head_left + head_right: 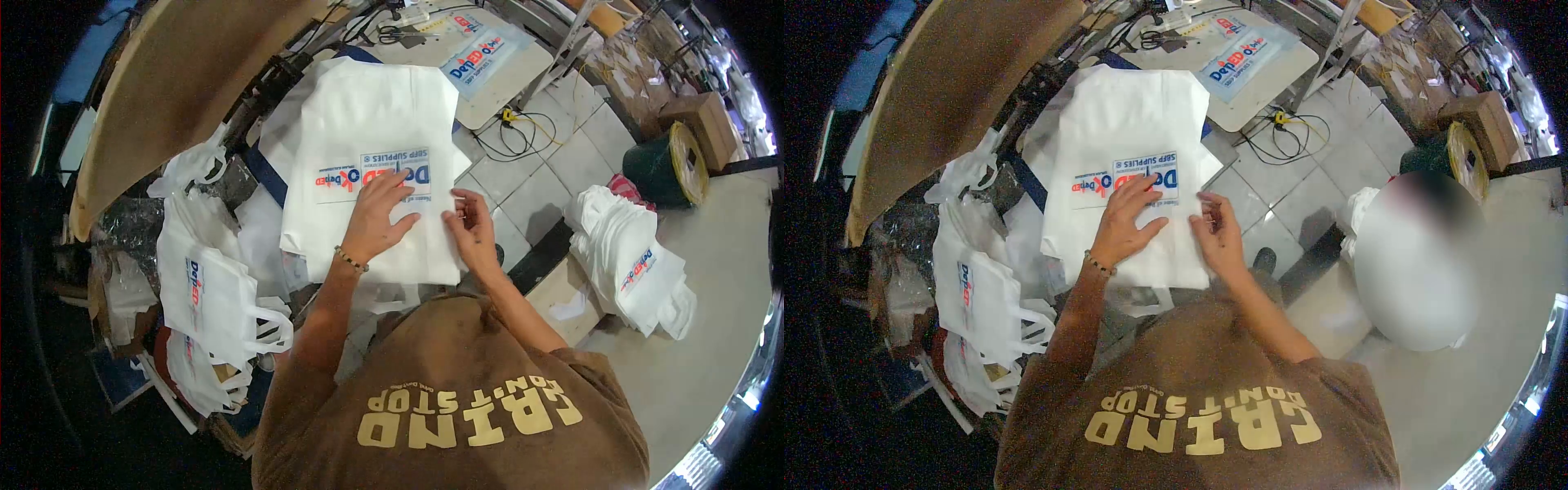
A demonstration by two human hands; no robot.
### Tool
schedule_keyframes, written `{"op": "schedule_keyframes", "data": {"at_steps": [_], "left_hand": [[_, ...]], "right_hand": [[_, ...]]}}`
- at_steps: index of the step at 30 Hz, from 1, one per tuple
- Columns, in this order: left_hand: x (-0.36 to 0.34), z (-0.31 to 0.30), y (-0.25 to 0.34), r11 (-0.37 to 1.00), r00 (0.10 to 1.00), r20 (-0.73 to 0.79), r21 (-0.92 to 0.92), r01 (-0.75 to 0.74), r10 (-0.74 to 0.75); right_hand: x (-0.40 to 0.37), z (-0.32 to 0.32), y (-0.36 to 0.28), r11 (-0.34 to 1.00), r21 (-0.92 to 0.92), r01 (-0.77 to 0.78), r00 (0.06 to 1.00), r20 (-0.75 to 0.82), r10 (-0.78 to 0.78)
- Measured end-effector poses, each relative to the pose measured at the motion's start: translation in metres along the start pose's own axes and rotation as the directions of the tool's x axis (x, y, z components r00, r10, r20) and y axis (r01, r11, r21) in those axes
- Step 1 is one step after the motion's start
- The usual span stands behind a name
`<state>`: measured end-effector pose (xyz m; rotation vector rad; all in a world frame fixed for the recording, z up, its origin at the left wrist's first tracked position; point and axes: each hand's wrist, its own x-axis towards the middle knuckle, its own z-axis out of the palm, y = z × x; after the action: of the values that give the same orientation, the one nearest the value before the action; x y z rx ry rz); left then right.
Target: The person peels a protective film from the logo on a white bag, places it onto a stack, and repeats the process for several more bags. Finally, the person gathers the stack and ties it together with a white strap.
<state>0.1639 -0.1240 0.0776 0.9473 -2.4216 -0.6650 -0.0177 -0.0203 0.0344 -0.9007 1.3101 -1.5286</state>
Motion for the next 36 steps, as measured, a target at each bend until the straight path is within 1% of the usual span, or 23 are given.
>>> {"op": "schedule_keyframes", "data": {"at_steps": [2, 3, 4, 5, 7, 9, 11, 13, 16, 17, 19, 20, 22, 24, 26, 27, 29, 30, 31, 32, 33, 35, 36], "left_hand": [[0.003, 0.005, -0.001, 0.999, 1.000, -0.005, -0.015, -0.031, 0.031], [0.004, 0.011, -0.003, 0.999, 0.999, -0.006, 0.023, -0.047, 0.047], [0.006, 0.015, -0.005, 0.996, 0.998, -0.008, 0.062, -0.064, 0.065], [0.009, 0.016, -0.005, 0.996, 0.997, -0.005, 0.058, -0.073, 0.074], [0.010, 0.018, -0.003, 0.992, 0.995, -0.048, 0.090, -0.087, 0.091], [0.012, 0.018, -0.004, 0.989, 0.992, -0.046, 0.099, -0.110, 0.115], [0.013, 0.019, -0.007, 0.986, 0.990, -0.046, 0.110, -0.124, 0.130], [0.015, 0.022, -0.012, 0.983, 0.982, -0.085, 0.076, -0.164, 0.171], [0.019, 0.020, -0.009, 0.984, 0.981, -0.084, 0.060, -0.169, 0.173], [0.021, 0.018, -0.003, 0.984, 0.982, -0.084, 0.059, -0.166, 0.170], [0.025, 0.017, 0.007, 0.981, 0.972, -0.131, 0.031, -0.192, 0.194], [0.025, 0.020, 0.005, 0.982, 0.973, -0.130, 0.029, -0.188, 0.191], [0.026, 0.026, -0.003, 0.981, 0.978, -0.075, -0.003, -0.196, 0.195], [0.029, 0.022, 0.000, 0.981, 0.980, -0.052, 0.003, -0.193, 0.193], [0.031, 0.021, 0.000, 0.982, 0.982, -0.028, 0.009, -0.188, 0.189], [0.032, 0.022, -0.001, 0.985, 0.985, -0.021, -0.028, -0.169, 0.169], [0.033, 0.021, -0.005, 0.987, 0.989, -0.006, -0.064, -0.146, 0.146], [0.035, 0.019, -0.007, 0.991, 0.996, 0.024, -0.111, -0.080, 0.083], [0.037, 0.016, -0.009, 0.988, 0.998, 0.056, -0.154, -0.012, 0.021], [0.039, 0.013, -0.010, 0.988, 0.998, 0.059, -0.152, -0.011, 0.020], [0.041, 0.008, -0.010, 0.986, 0.995, 0.089, -0.157, 0.050, -0.037], [0.045, 0.005, -0.012, 0.974, 0.981, 0.136, -0.161, 0.159, -0.138], [0.046, 0.004, -0.013, 0.974, 0.981, 0.138, -0.160, 0.160, -0.138]], "right_hand": [[0.005, -0.003, 0.001, 0.964, 0.182, -0.196, 0.981, 0.048, 0.190], [0.005, -0.002, 0.000, 0.964, 0.182, -0.193, 0.981, 0.038, 0.189], [0.006, -0.001, -0.001, 0.952, 0.228, -0.206, 0.978, 0.062, 0.197], [0.008, -0.001, -0.003, 0.937, 0.271, -0.220, 0.975, 0.086, 0.204], [0.007, 0.000, -0.002, 0.928, 0.289, -0.235, 0.972, 0.078, 0.222], [0.009, -0.001, -0.002, 0.919, 0.306, -0.249, 0.968, 0.076, 0.238], [0.011, -0.001, 0.000, 0.897, 0.297, -0.329, 0.943, 0.060, 0.326], [0.012, -0.002, -0.001, 0.885, 0.316, -0.341, 0.939, 0.079, 0.334], [0.011, -0.003, -0.003, 0.870, 0.333, -0.364, 0.931, 0.107, 0.348], [0.011, -0.004, -0.003, 0.868, 0.333, -0.369, 0.929, 0.113, 0.352], [0.012, -0.006, 0.002, 0.868, 0.331, -0.369, 0.929, 0.129, 0.346], [0.011, -0.005, 0.003, 0.869, 0.331, -0.367, 0.930, 0.144, 0.337], [0.010, -0.006, 0.003, 0.869, 0.321, -0.376, 0.927, 0.140, 0.349], [0.009, -0.006, 0.002, 0.870, 0.312, -0.383, 0.924, 0.134, 0.358], [0.007, -0.006, 0.004, 0.866, 0.342, -0.364, 0.931, 0.131, 0.340], [0.007, -0.006, 0.003, 0.865, 0.343, -0.366, 0.930, 0.130, 0.343], [0.004, -0.005, 0.003, 0.910, 0.290, -0.296, 0.955, 0.106, 0.277], [0.002, -0.003, 0.004, 0.908, 0.293, -0.299, 0.954, 0.105, 0.280], [0.002, -0.001, 0.006, 0.924, 0.286, -0.255, 0.967, 0.091, 0.239], [0.001, 0.000, 0.007, 0.937, 0.279, -0.210, 0.978, 0.077, 0.196], [0.001, -0.001, 0.008, 0.936, 0.281, -0.211, 0.977, 0.076, 0.197], [0.001, -0.003, 0.010, 0.986, 0.082, -0.143, 0.986, 0.099, 0.135], [0.000, -0.003, 0.010, 0.986, 0.084, -0.145, 0.986, 0.099, 0.136]]}}
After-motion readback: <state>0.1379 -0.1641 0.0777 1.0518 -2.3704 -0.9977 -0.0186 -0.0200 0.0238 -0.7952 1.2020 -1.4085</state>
